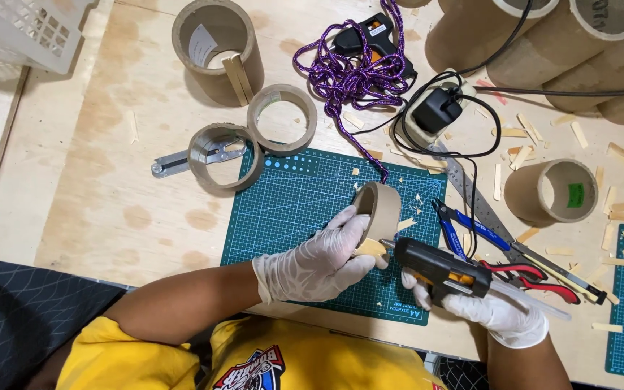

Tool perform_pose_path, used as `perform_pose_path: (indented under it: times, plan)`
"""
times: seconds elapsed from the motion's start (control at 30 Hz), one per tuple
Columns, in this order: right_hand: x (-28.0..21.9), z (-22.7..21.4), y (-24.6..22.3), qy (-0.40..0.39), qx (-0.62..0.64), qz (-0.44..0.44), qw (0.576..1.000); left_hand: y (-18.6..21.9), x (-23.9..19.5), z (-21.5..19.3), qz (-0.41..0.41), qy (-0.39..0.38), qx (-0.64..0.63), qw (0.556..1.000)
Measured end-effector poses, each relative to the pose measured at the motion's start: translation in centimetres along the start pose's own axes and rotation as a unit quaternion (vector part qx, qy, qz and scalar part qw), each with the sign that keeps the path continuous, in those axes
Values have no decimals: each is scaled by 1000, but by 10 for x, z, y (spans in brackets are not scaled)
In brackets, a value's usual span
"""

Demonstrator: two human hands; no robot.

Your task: Trimming small wooden sticks with pliers and gluing them onto cardboard rings for a craft project.

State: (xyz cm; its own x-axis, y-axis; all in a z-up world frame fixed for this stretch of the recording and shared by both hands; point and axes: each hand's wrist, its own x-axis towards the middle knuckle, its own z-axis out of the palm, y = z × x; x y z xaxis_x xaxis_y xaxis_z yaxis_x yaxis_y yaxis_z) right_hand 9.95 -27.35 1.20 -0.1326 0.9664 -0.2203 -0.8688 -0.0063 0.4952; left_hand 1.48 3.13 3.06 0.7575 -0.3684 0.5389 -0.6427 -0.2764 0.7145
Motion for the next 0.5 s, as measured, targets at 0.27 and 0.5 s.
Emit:
perform_pose_path:
  times: [0.27,0.5]
  plan:
    - [10,-13,4,71,-696,-314,642,-1,0,5,-78,-29,-40,996]
    - [7,-2,11,116,-652,-235,712,0,0,3,-135,4,-125,983]
